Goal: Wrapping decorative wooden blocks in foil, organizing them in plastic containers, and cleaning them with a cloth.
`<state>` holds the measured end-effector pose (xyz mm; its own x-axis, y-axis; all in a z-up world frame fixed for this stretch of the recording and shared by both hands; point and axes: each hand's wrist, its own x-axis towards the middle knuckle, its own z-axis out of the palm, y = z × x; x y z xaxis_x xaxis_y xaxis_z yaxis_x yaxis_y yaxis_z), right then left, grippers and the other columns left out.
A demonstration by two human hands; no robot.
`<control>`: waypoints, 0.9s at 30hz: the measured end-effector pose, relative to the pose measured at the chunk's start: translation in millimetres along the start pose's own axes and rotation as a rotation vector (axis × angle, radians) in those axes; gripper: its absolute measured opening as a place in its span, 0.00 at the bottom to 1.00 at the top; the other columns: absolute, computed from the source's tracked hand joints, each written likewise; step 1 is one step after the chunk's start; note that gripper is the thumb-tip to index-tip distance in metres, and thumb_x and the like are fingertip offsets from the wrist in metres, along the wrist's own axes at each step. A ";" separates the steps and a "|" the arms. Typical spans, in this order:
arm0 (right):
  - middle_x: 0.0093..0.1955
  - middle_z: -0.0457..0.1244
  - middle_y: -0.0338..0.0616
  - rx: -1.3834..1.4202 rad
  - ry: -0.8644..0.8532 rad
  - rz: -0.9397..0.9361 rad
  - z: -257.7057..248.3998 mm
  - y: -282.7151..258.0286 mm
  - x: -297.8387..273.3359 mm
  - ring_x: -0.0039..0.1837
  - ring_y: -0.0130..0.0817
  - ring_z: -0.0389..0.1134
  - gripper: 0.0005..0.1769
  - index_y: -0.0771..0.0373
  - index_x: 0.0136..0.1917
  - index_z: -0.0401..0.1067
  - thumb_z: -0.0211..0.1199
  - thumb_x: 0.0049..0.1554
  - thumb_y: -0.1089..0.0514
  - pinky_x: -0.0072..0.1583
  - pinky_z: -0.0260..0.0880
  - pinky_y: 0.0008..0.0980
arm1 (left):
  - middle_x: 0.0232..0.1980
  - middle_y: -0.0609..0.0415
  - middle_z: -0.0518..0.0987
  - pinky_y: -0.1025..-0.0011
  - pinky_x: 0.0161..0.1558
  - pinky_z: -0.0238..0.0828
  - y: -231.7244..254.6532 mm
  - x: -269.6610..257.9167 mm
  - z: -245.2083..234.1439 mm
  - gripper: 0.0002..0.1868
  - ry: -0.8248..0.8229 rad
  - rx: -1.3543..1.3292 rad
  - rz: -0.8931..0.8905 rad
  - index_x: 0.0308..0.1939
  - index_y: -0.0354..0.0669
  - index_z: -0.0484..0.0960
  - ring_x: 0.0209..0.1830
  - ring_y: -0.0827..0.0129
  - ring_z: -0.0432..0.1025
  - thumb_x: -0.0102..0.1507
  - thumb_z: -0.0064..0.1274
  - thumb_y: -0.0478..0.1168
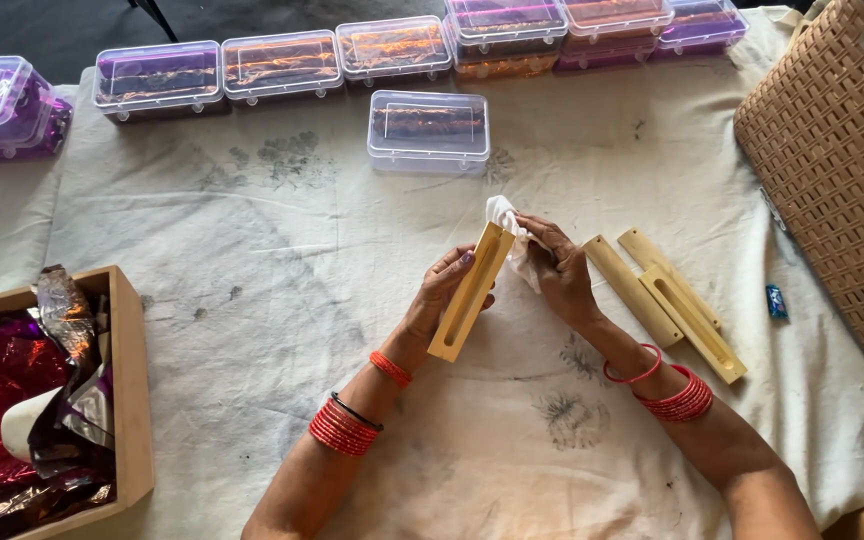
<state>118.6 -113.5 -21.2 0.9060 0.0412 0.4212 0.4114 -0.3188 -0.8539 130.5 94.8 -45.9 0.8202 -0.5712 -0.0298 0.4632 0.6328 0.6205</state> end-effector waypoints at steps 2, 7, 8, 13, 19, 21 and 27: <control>0.73 0.63 0.48 -0.008 0.005 0.001 0.1 -1.0 -0.5 0.75 0.37 0.63 0.23 0.66 0.68 0.71 0.50 0.62 0.74 0.75 0.63 0.35 | 0.44 0.54 0.76 0.71 0.40 0.80 -0.9 1.6 -2.6 0.22 0.011 0.012 -0.004 0.60 0.42 0.74 0.40 0.71 0.76 0.67 0.55 0.50; 0.73 0.62 0.49 -0.032 0.064 -0.124 3.0 -1.6 -4.3 0.77 0.39 0.62 0.22 0.66 0.70 0.70 0.50 0.64 0.74 0.76 0.62 0.36 | 0.44 0.51 0.78 0.81 0.32 0.77 -13.9 12.7 -30.7 0.26 -0.012 -0.106 0.023 0.73 0.30 0.68 0.33 0.77 0.74 0.74 0.46 0.42; 0.73 0.62 0.49 -0.032 0.065 -0.123 3.2 -2.5 -4.6 0.77 0.39 0.62 0.22 0.66 0.70 0.70 0.50 0.64 0.74 0.76 0.62 0.36 | 0.44 0.51 0.78 0.81 0.32 0.77 -15.6 14.4 -35.0 0.26 -0.012 -0.107 0.021 0.73 0.30 0.68 0.33 0.77 0.74 0.74 0.46 0.42; 0.73 0.63 0.50 -0.038 0.042 -0.122 2.9 -0.1 -3.4 0.75 0.39 0.63 0.23 0.65 0.69 0.70 0.50 0.64 0.74 0.74 0.65 0.36 | 0.43 0.50 0.78 0.85 0.26 0.73 -10.9 8.2 -30.2 0.28 -0.317 -0.349 -0.002 0.79 0.34 0.57 0.28 0.79 0.71 0.75 0.41 0.36; 0.73 0.63 0.49 -0.060 0.039 -0.125 3.1 -2.4 -4.1 0.74 0.40 0.65 0.24 0.64 0.69 0.71 0.51 0.62 0.75 0.73 0.66 0.36 | 0.45 0.52 0.76 0.84 0.30 0.76 -3.6 -6.3 -4.9 0.27 -0.242 -0.405 -0.079 0.78 0.37 0.57 0.32 0.78 0.72 0.74 0.38 0.37; 0.73 0.63 0.49 -0.051 0.038 -0.120 3.6 -3.2 -3.4 0.74 0.40 0.65 0.24 0.64 0.69 0.71 0.51 0.63 0.75 0.73 0.66 0.36 | 0.45 0.52 0.76 0.81 0.35 0.78 -1.2 -8.6 1.5 0.27 -0.215 -0.379 -0.079 0.78 0.36 0.58 0.36 0.76 0.74 0.75 0.37 0.38; 0.74 0.62 0.49 -0.045 0.040 -0.132 3.1 -3.5 -4.2 0.75 0.40 0.64 0.24 0.63 0.69 0.71 0.50 0.63 0.76 0.73 0.67 0.35 | 0.52 0.50 0.77 0.69 0.53 0.76 2.2 -12.3 11.3 0.27 -0.211 -0.387 -0.127 0.76 0.33 0.60 0.49 0.69 0.74 0.75 0.35 0.41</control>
<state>113.6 -109.7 -21.0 0.8395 0.0476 0.5413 0.5207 -0.3556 -0.7762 117.7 97.3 -35.3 0.6809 -0.7258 0.0983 0.6803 0.6764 0.2823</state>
